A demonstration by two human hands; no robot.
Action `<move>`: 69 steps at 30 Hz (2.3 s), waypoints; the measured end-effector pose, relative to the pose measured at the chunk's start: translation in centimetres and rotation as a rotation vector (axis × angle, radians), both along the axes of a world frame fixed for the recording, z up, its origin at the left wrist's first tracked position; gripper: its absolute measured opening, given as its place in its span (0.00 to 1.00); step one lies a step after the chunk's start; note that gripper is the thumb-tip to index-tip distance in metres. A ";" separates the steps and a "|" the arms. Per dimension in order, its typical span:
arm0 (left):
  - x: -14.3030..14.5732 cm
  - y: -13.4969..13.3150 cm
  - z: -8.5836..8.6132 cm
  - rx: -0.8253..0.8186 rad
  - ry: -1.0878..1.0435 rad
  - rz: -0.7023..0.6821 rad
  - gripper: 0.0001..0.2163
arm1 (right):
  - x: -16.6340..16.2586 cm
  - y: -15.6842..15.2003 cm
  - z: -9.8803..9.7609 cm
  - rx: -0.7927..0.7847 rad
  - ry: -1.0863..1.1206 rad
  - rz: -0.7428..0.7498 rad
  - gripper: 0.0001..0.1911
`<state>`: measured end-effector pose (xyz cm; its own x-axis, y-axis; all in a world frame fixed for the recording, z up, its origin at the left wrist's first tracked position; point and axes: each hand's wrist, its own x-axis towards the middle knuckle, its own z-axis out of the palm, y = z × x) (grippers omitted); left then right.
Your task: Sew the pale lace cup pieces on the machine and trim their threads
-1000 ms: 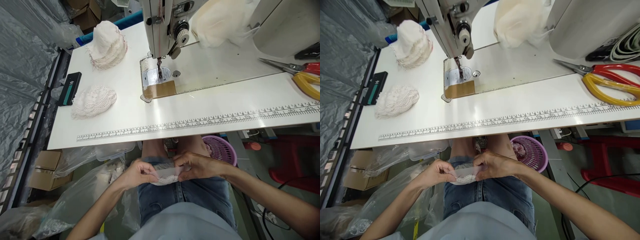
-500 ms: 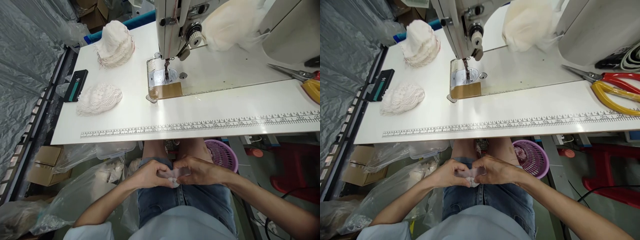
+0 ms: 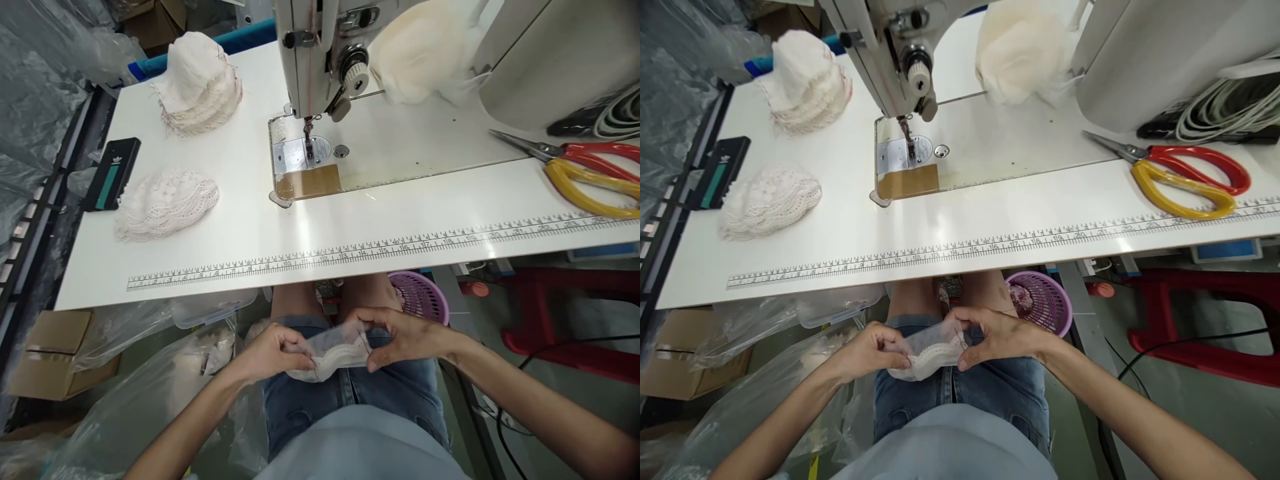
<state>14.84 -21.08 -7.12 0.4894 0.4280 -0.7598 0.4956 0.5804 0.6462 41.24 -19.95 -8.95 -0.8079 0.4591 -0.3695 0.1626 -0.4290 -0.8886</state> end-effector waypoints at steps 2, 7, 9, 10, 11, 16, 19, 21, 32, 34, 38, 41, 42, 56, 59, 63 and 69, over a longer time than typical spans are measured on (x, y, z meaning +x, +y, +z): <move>-0.2 -0.1 -0.1 -0.002 0.006 0.016 0.13 | 0.1 -0.5 -0.4 0.024 -0.019 -0.042 0.22; -0.4 -0.4 0.0 0.005 0.015 0.054 0.12 | -0.3 -1.5 -1.1 0.065 -0.042 -0.106 0.21; -0.3 -0.5 0.1 -0.001 0.023 0.070 0.12 | -0.6 -1.6 -1.3 0.070 -0.036 -0.134 0.19; -0.3 -0.5 0.2 -0.006 0.024 0.079 0.13 | -0.8 -1.7 -1.5 0.067 -0.033 -0.147 0.19; -0.3 -0.6 0.3 -0.012 0.024 0.085 0.13 | -0.9 -1.8 -1.6 0.058 -0.031 -0.157 0.19; -0.3 -0.7 0.5 -0.015 0.031 0.085 0.12 | -1.4 -2.1 -2.3 -0.050 -0.012 -0.205 0.17; -0.3 -0.7 0.8 0.021 0.062 0.059 0.11 | -1.2 -2.1 -2.3 -0.108 0.041 -0.208 0.16; -0.2 -0.7 0.9 0.027 0.065 0.045 0.10 | -0.9 -2.1 -2.2 -0.119 0.057 -0.198 0.16; 0.1 -0.8 0.7 0.113 -0.042 -0.047 0.12 | -1.3 -2.1 -2.0 -0.052 0.017 -0.113 0.13; -0.1 -0.8 0.6 0.149 -0.026 -0.080 0.13 | -1.2 -2.0 -2.1 -0.051 0.025 -0.116 0.11; 0.0 -0.8 0.6 0.194 -0.026 -0.135 0.14 | -1.1 -1.4 -1.8 0.002 0.004 -0.056 0.12; 0.5 -0.5 0.5 0.180 -0.042 -0.155 0.13 | -1.6 -1.1 -1.4 0.036 -0.023 0.017 0.14; 0.7 -0.4 0.6 0.184 -0.038 -0.163 0.12 | -1.9 -1.0 -1.3 0.056 -0.020 0.040 0.15; 0.9 0.4 0.3 0.190 -0.063 -0.196 0.14 | -1.9 0.1 -0.5 0.150 0.008 0.093 0.15; 1.3 0.5 0.1 0.212 -0.073 -0.208 0.14 | -1.8 0.0 -0.6 0.138 -0.018 0.107 0.15; 1.9 0.6 0.1 0.258 -0.055 -0.224 0.13 | -2.4 -0.3 -0.8 0.186 -0.088 0.127 0.18; 1.8 0.7 0.1 0.240 -0.097 -0.189 0.11 | -2.1 -0.4 -0.7 0.073 -0.094 0.083 0.19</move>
<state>16.66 -20.43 -6.97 0.6424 0.4838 -0.5943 0.5099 0.3090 0.8028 39.19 -20.32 -9.67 -0.8080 0.4203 -0.4128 0.2786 -0.3448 -0.8964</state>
